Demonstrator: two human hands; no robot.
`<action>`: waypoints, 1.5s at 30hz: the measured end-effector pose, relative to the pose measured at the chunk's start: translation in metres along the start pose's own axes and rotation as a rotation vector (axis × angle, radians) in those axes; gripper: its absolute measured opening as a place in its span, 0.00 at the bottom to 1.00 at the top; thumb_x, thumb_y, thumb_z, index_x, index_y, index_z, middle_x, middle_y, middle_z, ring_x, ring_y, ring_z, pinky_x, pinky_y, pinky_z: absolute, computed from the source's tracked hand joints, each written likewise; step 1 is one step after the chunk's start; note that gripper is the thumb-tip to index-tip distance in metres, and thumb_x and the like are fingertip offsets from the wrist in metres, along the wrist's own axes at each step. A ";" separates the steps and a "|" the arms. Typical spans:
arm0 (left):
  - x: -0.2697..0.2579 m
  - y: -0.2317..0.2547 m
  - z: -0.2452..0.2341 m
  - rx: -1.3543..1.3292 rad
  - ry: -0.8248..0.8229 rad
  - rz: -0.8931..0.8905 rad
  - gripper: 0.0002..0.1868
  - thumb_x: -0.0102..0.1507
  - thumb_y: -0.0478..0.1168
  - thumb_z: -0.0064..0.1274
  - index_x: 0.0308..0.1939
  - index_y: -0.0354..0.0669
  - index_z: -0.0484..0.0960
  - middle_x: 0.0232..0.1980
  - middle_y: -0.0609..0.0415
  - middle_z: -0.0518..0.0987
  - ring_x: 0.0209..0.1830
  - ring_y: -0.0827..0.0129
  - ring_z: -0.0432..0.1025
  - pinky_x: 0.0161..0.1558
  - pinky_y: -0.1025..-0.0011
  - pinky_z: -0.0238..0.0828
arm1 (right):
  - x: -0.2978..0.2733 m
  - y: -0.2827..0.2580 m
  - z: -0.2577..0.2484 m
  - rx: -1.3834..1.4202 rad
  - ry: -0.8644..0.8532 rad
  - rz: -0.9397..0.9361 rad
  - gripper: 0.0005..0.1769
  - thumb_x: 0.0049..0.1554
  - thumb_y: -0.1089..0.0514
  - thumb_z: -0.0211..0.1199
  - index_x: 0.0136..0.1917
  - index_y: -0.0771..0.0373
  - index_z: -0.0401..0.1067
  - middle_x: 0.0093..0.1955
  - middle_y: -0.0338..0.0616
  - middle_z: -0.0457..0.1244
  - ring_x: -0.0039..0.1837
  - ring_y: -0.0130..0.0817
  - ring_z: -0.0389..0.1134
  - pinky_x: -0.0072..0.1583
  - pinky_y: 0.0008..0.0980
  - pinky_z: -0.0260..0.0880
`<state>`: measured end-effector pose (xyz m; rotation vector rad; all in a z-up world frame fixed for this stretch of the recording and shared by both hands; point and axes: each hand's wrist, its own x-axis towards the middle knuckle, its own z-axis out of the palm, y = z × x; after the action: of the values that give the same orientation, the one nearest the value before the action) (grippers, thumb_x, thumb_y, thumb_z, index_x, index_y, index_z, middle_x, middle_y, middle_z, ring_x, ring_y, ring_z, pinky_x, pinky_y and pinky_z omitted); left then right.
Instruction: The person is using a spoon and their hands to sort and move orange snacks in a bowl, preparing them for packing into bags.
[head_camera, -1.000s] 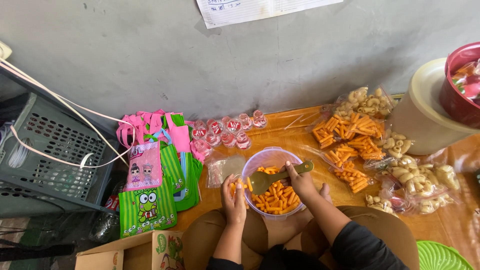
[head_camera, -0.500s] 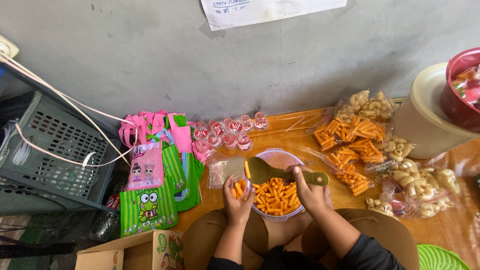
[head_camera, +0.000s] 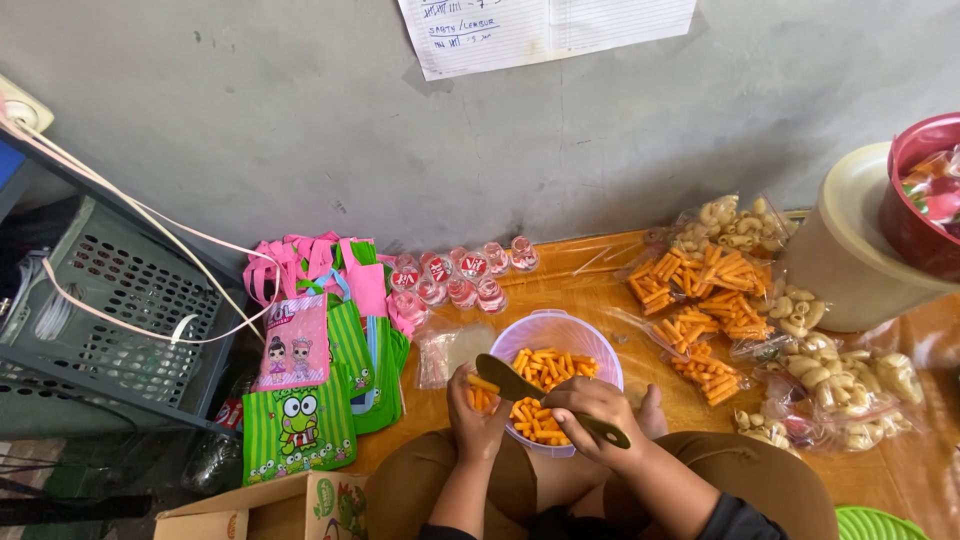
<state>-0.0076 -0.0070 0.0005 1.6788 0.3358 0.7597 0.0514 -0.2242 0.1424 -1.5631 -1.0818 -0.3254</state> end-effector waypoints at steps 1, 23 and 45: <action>0.000 -0.001 0.000 0.001 -0.001 0.003 0.43 0.51 0.37 0.73 0.67 0.48 0.68 0.67 0.46 0.69 0.69 0.58 0.67 0.59 0.60 0.78 | -0.002 0.001 0.001 0.000 0.003 -0.002 0.16 0.66 0.52 0.53 0.48 0.64 0.78 0.41 0.42 0.70 0.42 0.36 0.74 0.46 0.31 0.73; 0.009 0.005 -0.004 -0.102 0.111 -0.084 0.33 0.53 0.33 0.70 0.60 0.48 0.71 0.56 0.49 0.74 0.57 0.64 0.72 0.63 0.69 0.67 | -0.006 0.019 -0.008 -0.035 0.118 0.281 0.22 0.65 0.48 0.51 0.43 0.63 0.80 0.39 0.40 0.72 0.42 0.32 0.76 0.46 0.27 0.76; 0.006 0.000 -0.003 0.024 0.113 -0.054 0.32 0.55 0.29 0.63 0.61 0.47 0.70 0.60 0.48 0.73 0.58 0.64 0.73 0.56 0.70 0.79 | -0.027 0.101 0.043 -0.206 -0.182 0.944 0.18 0.62 0.43 0.53 0.60 0.51 0.68 0.57 0.44 0.71 0.57 0.50 0.73 0.54 0.46 0.68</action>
<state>-0.0045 -0.0013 0.0029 1.6460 0.4693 0.8146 0.1003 -0.1911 0.0455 -2.1289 -0.3459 0.3660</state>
